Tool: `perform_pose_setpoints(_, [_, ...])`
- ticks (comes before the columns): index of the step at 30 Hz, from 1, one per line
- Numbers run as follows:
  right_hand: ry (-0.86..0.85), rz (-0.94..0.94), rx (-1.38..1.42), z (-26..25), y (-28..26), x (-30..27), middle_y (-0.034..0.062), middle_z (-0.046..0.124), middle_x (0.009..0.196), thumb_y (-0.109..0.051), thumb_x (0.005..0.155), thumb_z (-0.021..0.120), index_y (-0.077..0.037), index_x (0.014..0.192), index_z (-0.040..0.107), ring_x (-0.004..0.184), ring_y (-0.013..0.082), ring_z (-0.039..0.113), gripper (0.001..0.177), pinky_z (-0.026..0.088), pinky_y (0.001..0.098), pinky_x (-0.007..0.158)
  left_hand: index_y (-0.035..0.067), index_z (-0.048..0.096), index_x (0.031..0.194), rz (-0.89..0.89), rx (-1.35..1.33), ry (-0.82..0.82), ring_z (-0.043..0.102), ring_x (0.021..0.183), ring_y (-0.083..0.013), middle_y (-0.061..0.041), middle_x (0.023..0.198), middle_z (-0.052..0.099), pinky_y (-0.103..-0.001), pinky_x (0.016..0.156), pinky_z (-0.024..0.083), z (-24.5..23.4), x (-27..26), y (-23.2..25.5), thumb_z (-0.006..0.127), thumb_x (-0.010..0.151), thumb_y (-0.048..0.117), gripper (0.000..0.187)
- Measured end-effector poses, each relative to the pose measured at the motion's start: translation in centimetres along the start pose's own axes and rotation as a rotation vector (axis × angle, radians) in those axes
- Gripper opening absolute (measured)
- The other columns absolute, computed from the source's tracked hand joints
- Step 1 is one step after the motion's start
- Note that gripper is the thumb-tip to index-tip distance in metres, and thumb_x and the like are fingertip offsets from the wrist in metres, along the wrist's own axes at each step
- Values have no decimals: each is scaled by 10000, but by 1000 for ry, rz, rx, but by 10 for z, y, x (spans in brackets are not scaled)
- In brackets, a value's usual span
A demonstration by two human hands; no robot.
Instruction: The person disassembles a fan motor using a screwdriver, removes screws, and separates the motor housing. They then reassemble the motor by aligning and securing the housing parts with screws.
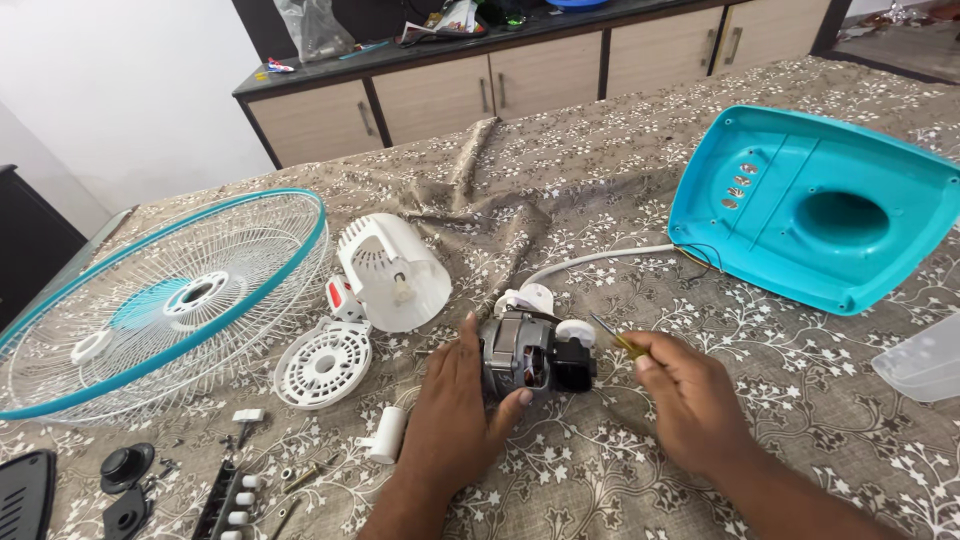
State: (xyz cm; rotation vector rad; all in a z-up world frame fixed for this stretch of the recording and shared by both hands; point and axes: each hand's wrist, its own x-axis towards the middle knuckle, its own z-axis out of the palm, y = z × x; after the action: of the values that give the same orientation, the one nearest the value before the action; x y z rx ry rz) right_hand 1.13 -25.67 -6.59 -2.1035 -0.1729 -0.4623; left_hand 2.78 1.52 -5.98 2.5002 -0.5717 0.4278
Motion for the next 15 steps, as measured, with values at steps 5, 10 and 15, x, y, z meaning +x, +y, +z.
perform_pose_setpoints(5, [-149,232,-62,2,-12,3,8,664,749,-195,954,673,-216,1357,673,515,120,439,404,389,310,466,-70,174,1555,51,79,117,352,1403,-495,-319,1444,468,-540,1194,174,-6,0,6,707,824,628,1142])
perform_pose_setpoints(10, [-108,182,328,4,-3,10,7,724,951,-100,887,722,-131,1234,712,680,64,592,349,472,256,559,-37,229,1525,-8,128,93,345,1449,-421,-284,1478,473,-495,1204,46,-13,6,18,835,649,653,1269])
perform_pose_setpoints(15, [-51,303,303,0,8,10,70,837,930,-77,852,729,-158,1122,812,695,109,702,294,591,259,624,42,288,1548,-145,114,-25,326,1450,-335,-220,1516,467,-454,1236,-5,-16,10,25,879,657,538,1178])
